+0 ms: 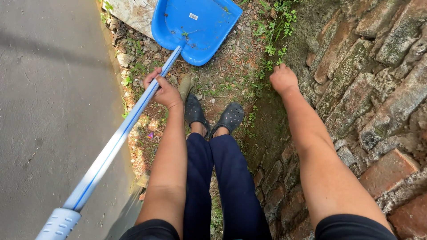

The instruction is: Picking up weeds and debris from an outdoor garden area using a dustpan and a stick.

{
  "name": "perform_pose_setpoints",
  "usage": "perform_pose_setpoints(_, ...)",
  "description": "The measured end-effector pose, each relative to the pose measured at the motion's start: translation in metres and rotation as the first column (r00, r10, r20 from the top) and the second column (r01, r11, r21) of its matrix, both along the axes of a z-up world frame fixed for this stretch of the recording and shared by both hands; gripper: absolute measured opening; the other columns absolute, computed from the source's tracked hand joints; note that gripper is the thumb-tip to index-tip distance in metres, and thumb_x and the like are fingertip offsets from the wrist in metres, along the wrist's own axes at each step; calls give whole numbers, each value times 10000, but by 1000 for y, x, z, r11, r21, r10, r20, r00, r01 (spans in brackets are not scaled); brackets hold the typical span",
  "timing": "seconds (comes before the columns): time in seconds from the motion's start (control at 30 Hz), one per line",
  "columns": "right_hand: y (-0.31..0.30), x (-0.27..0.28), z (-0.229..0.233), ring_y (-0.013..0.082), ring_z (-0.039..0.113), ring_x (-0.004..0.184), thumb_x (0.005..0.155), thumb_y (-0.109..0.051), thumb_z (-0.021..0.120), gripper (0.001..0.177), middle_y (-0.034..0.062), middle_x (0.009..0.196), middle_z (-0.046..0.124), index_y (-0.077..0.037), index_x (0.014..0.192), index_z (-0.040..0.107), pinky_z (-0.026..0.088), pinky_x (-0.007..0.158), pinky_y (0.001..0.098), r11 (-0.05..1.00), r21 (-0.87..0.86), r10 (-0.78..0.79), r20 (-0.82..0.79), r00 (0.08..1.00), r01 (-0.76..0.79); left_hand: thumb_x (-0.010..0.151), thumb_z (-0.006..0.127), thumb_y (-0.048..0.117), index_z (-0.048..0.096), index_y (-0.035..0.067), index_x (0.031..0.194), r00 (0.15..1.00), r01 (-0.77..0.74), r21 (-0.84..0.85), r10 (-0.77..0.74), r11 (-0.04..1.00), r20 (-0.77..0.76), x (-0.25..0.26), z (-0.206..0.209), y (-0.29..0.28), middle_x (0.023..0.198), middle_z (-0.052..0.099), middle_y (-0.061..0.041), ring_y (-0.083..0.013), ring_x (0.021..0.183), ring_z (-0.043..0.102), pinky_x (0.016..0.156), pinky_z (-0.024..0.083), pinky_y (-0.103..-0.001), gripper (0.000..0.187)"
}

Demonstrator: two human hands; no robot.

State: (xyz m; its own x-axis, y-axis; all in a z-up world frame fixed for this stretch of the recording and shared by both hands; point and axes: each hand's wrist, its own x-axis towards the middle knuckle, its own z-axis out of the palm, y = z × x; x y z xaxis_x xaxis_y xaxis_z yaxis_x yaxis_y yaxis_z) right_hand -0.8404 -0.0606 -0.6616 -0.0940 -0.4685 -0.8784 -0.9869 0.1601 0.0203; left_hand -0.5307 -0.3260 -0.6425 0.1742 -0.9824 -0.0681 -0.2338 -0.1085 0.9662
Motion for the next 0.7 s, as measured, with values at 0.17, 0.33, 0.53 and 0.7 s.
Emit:
perform_pose_setpoints(0.17, 8, 21, -26, 308, 627, 1124, 966, -114, 591, 300, 183, 1218, 687, 43, 1168, 747, 556, 931, 386, 996, 4, -83, -126, 988, 85, 1003, 513, -68, 564, 7, 1061, 1000, 11, 8, -12, 1000, 29, -5, -2, 0, 1053, 710, -146, -289, 1121, 698, 1096, 535, -457, 107)
perform_pose_setpoints(0.33, 13, 60, -58, 361, 662, 1123, 1006, -80, 567, 266, 247, 1218, 703, 31, 1190, 725, 601, 935, 452, 854, 254, -448, -88, 890, 455, 1000, 501, -66, 561, 6, 1060, 999, 20, 6, -20, 1000, 36, -4, -2, -2, 1051, 717, -150, -290, 1119, 703, 1114, 530, -457, 111)
perform_pose_setpoints(0.53, -13, 19, -12, 286, 597, 1131, 992, -62, 604, 198, 184, 1268, 590, 56, 1026, 759, 568, 923, 387, 976, -41, -216, -171, 961, 212, 1003, 493, -60, 557, 4, 1061, 1000, 17, 2, -17, 1000, 16, -3, -5, -3, 1050, 703, -148, -283, 1106, 696, 1134, 521, -474, 108)
perform_pose_setpoints(0.7, 9, -21, -34, 312, 592, 1089, 1011, -148, 580, 226, 150, 1171, 607, -4, 1043, 750, 560, 866, 405, 975, -200, -124, -119, 985, 99, 1006, 493, -62, 545, 15, 1061, 1000, 26, -3, -26, 1000, -17, -6, -3, 0, 1049, 704, -149, -276, 1108, 694, 1137, 508, -482, 108)
